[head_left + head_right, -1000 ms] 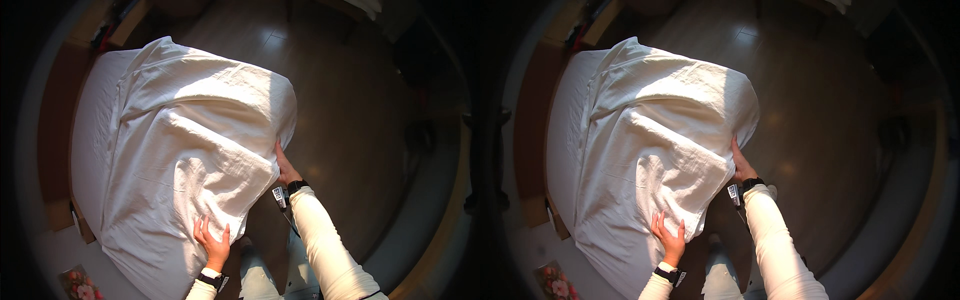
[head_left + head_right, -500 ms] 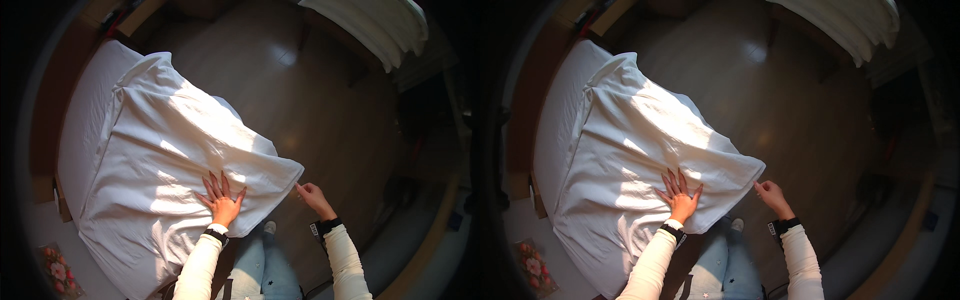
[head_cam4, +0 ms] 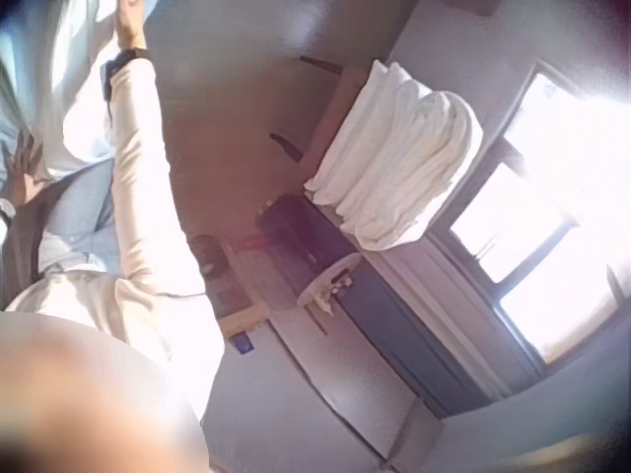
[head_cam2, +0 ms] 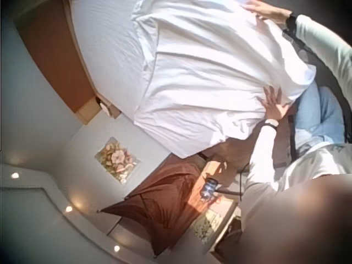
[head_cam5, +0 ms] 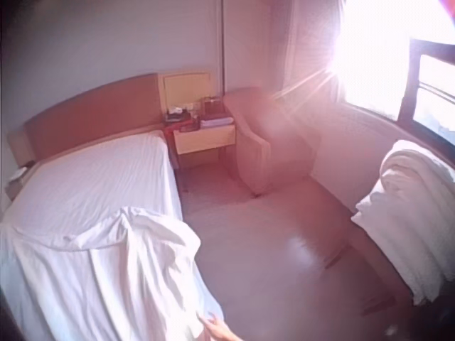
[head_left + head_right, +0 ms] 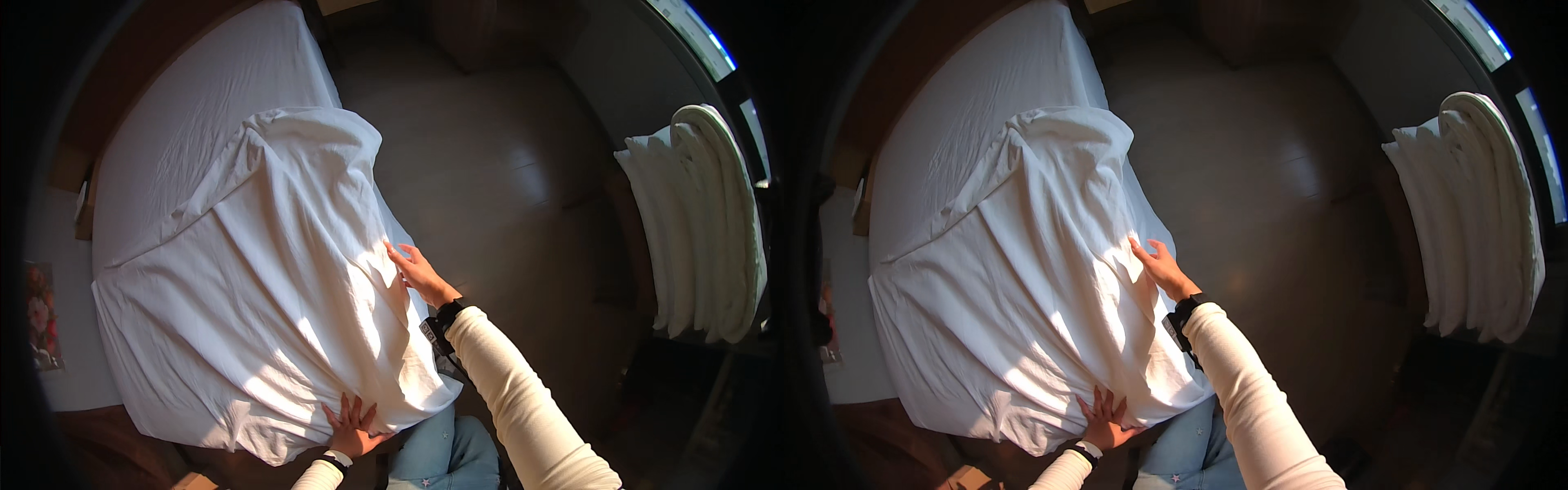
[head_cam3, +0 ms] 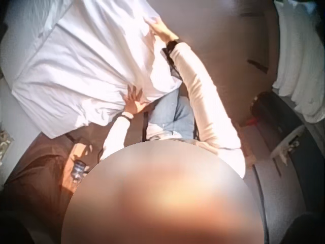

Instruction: The person spreads a white fitted sheet over a mattress, tucks it around the corners, and smooths it. Then they place a white duvet on top, unfold it, and adjust it across the bed. They briefly move a bag on a nearby table to access the bed and continue smoothing the bedding.

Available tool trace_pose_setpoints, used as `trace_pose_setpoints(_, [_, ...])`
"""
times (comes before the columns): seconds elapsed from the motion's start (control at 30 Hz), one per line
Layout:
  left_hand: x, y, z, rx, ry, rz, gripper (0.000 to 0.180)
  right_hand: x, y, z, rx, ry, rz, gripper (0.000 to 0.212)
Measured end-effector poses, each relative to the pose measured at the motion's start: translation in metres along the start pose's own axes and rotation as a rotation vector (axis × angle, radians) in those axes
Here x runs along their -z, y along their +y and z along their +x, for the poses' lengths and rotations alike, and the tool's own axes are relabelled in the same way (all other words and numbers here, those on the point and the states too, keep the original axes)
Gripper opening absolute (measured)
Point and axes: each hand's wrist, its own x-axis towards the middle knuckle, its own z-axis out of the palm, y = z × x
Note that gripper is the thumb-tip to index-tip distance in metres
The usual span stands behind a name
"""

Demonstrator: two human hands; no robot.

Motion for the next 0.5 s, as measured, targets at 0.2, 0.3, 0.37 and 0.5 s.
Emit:
trace_pose_setpoints(0.2, [0.034, 0.0, 0.002, 0.172, -0.182, -0.289, 0.074, 0.009, -0.059, 0.067, -0.183, -0.09, -0.157, 0.081])
trace_pose_setpoints(0.3, [0.067, 0.006, 0.017, 0.378, -0.001, -0.522, 0.036, 0.012, -0.093, 0.109, -0.12, -0.131, -0.065, 0.077])
trace_pose_setpoints(0.37, [0.093, 0.011, 0.044, 0.532, 0.232, -0.542, 0.027, 0.016, -0.125, 0.15, -0.097, -0.191, 0.058, 0.078])
trace_pose_setpoints(0.5, [0.14, 0.03, 0.147, 0.896, 0.496, -0.579, 0.027, 0.026, -0.186, 0.228, -0.133, -0.399, 0.314, 0.063])
